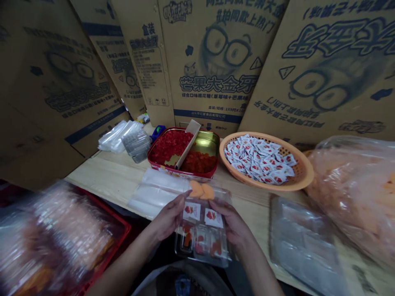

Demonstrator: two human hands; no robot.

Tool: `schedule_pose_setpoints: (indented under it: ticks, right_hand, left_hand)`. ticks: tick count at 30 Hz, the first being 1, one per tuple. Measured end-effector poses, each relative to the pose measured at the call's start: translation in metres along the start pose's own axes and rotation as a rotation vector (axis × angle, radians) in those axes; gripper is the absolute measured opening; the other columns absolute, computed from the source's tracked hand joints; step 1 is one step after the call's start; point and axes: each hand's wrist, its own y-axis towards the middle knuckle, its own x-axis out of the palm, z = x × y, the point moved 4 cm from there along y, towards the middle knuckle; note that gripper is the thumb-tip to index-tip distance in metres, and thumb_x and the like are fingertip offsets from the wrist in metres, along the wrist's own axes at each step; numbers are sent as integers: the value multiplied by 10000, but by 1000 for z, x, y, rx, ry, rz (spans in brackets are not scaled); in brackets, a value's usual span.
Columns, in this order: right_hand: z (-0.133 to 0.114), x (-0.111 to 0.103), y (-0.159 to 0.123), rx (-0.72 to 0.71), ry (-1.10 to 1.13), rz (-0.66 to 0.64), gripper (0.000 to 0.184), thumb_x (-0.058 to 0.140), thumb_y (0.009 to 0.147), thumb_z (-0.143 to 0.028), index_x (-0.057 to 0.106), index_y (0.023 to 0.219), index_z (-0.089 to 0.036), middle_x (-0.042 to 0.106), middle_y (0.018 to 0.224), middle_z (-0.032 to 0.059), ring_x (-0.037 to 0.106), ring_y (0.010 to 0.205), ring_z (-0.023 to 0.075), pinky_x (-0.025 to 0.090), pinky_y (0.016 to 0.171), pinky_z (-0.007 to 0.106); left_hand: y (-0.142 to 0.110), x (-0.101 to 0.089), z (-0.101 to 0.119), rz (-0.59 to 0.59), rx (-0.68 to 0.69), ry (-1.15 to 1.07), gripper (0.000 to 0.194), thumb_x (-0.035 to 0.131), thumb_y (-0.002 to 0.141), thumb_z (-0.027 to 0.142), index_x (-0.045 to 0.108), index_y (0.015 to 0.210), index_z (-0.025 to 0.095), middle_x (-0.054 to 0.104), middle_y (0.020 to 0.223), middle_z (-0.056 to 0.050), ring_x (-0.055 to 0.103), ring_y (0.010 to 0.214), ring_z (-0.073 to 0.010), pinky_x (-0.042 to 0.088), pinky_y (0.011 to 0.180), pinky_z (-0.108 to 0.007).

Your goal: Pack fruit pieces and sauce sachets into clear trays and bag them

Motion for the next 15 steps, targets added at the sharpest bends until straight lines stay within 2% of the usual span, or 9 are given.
schedule_pose_setpoints:
  ticks: [2, 4, 5, 7, 9, 12, 15]
  right_hand:
    - [-3, -14, -5, -14, 88, 37, 240, 708, 647, -222, 667, 874, -159, 710, 805, 47, 665, 689, 184, 527, 706, 301]
    - [-9, -30, -10, -56, 136, 90, 230, 709, 649, -222, 669, 869, -170, 711, 844, 43, 669, 723, 187, 536, 719, 296]
    - [-13, -38, -12, -89, 153, 124, 210, 714, 643, -214, 671, 845, -177, 710, 855, 37, 670, 732, 187, 540, 724, 292]
    - [-20, -50, -17, -142, 182, 182, 194, 736, 612, -193, 670, 794, -186, 712, 839, 26, 671, 726, 191, 549, 728, 296]
    - [-22, -56, -20, -168, 203, 213, 224, 757, 575, -178, 670, 781, -192, 714, 789, 15, 672, 704, 199, 557, 724, 309]
    - [-22, -58, -22, -190, 206, 214, 243, 762, 564, -176, 670, 788, -194, 712, 748, 11, 672, 694, 212, 565, 712, 329]
    - [-20, -56, -23, -227, 232, 214, 216, 757, 566, -167, 671, 762, -199, 711, 750, 4, 669, 672, 202, 574, 647, 310]
  left_hand:
    - [12, -21, 10, 67, 171, 486, 453, 425, 862, 389, 456, 1279, 214, 554, 1223, -110, 549, 1070, -238, 448, 895, -417]
    - [24, -47, 18, 195, 353, 989, 370, 528, 811, 347, 581, 1152, 214, 511, 1289, -103, 395, 1238, -269, 307, 1024, -466]
    - [30, -60, 18, 223, 374, 1073, 337, 590, 770, 310, 621, 1092, 213, 491, 1312, -103, 299, 1298, -288, 220, 1057, -505]
    - [39, -80, 13, 246, 389, 1153, 276, 635, 731, 259, 663, 1004, 232, 512, 1293, -91, 267, 1315, -294, 150, 1062, -544]
    - [41, -90, 5, 244, 397, 1147, 221, 627, 732, 227, 685, 945, 241, 561, 1240, -81, 347, 1278, -277, 166, 1060, -530]
    - [36, -91, -1, 268, 436, 1109, 184, 607, 745, 236, 698, 904, 246, 607, 1177, -72, 444, 1212, -245, 206, 1058, -484]
    - [27, -89, 1, 326, 477, 1038, 182, 598, 755, 293, 697, 906, 268, 651, 1101, -62, 499, 1159, -226, 231, 1052, -456]
